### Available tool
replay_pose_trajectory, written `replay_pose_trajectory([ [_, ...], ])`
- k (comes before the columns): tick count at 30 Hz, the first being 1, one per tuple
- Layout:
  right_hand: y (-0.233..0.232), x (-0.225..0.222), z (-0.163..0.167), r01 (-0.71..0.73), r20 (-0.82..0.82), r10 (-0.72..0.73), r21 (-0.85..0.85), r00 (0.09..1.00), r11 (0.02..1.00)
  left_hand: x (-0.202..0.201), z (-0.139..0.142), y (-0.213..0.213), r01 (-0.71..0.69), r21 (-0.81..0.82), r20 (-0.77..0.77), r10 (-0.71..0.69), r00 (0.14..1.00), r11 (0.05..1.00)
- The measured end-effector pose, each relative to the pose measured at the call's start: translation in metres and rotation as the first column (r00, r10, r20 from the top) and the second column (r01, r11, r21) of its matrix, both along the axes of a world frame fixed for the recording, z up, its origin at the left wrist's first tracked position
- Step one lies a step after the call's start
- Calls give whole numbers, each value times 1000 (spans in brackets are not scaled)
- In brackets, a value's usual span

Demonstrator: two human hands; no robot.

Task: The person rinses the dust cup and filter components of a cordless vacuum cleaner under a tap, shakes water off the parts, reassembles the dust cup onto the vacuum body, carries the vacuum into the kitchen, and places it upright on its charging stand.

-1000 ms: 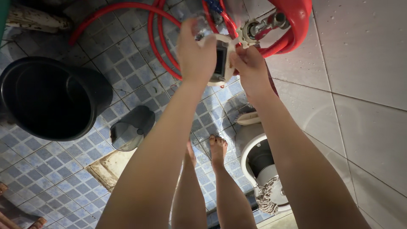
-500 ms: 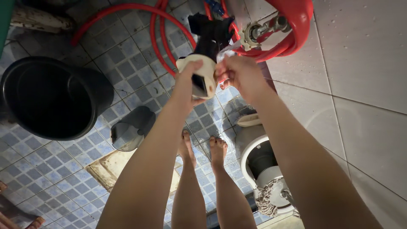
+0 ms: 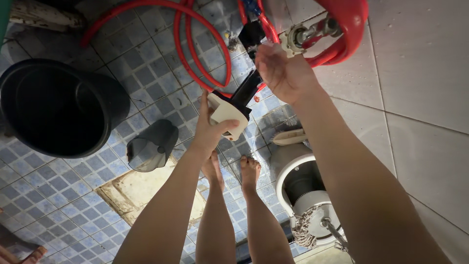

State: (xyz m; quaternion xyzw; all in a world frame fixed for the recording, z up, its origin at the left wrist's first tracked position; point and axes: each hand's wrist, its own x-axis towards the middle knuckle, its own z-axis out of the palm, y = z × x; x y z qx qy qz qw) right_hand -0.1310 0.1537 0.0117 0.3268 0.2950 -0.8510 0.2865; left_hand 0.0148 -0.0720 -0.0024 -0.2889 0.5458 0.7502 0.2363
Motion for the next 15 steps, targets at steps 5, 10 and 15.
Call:
replay_pose_trajectory([
  [5, 2, 3, 15, -167, 88, 146, 334, 985, 928, -7, -4, -2, 37, -12, -63, -38, 997, 999],
  [10, -9, 24, 31, -269, 51, 613, 925, 788, 269, -30, -5, 2, 49, 75, -149, -38, 988, 996],
  [15, -9, 34, 13, -134, 21, 643, 983, 765, 127, -46, 1, 18, 11, 131, -69, -2, 998, 991],
])
